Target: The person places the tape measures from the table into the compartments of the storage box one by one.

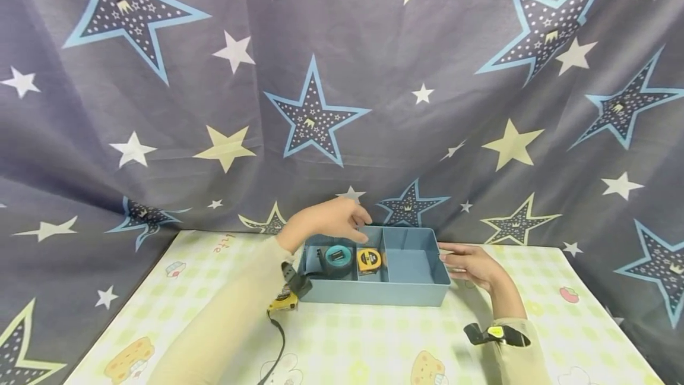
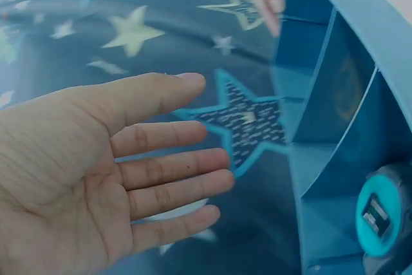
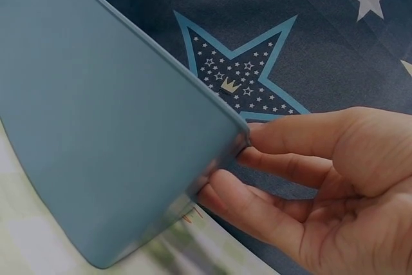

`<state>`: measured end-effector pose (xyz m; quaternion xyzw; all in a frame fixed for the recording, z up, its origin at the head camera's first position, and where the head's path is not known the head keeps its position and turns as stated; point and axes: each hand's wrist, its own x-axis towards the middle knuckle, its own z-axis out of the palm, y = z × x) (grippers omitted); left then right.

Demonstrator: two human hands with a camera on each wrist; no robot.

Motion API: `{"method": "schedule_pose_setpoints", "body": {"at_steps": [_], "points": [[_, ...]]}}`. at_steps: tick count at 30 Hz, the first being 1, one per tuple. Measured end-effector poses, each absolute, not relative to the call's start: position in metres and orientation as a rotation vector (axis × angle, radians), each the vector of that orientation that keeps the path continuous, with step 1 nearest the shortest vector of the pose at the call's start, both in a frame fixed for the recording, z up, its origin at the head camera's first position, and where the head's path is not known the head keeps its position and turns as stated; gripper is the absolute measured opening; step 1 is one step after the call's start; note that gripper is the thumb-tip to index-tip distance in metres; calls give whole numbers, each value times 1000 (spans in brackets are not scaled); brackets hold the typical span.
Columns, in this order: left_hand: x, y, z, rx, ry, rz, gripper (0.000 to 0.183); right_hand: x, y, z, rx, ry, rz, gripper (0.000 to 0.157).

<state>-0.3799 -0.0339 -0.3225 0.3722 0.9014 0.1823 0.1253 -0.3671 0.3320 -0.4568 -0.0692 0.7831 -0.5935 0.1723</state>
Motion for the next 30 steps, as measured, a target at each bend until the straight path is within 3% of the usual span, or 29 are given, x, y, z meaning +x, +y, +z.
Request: {"method": "schedule_pose_setpoints", "body": {"at_steps": [15,30], "points": [[-337,-142,-342,892,2734,831,58,-366,331,-454,-250,2252,-1618,67],[-338,-175,-389,838,2663,840,63,-365,332,-452,-273,2256,-1591,68]]}}
